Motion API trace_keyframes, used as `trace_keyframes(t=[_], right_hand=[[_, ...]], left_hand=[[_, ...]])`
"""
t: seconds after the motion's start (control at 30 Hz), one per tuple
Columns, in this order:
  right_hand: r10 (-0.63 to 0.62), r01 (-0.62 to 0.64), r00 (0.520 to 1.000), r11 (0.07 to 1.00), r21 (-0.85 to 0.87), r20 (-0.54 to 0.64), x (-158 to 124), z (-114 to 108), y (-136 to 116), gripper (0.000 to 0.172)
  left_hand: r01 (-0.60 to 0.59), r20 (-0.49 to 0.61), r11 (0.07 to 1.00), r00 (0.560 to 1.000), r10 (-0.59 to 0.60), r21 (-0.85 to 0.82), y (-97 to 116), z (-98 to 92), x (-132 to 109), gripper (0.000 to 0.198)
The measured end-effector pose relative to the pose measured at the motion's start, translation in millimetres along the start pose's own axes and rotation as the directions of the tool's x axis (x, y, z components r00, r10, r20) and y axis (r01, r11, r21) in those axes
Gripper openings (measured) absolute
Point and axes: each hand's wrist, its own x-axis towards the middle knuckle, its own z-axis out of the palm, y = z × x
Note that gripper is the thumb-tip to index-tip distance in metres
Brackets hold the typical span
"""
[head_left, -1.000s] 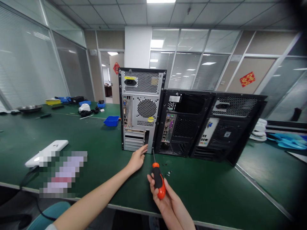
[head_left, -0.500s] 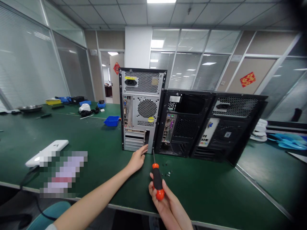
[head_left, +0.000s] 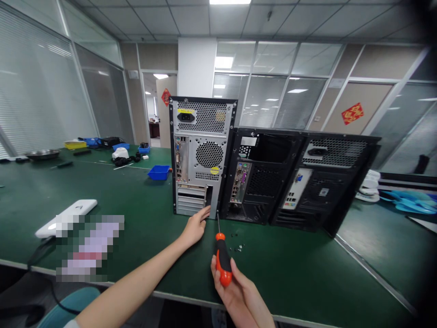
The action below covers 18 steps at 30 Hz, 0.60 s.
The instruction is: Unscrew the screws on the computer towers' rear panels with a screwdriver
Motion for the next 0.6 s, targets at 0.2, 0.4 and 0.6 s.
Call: trace_keyframes(t=[0.2,0.4,0.6], right_hand=[[0.031,-0.029,0.988,0.999,-0.016,0.152,4,-12,-1,0.035],[0.074,-0.074,0.979,0.997,-0.004,0.19,3,-11,-1,0.032],[0.038,-0.037,0.994,0.999,-0.015,0.098,-1,-5,-1,0.039]], left_hand=[[0.025,-0.001,0.999,1.0,-0.025,0.025,5,1.2,-1,0.067],[0.035,-0.003,0.999,0.999,-0.035,0.034,7,1.7,-1,0.067],[0.035,0.001,0.999,0.999,-0.035,0.034,9,2.2,-2,0.067]])
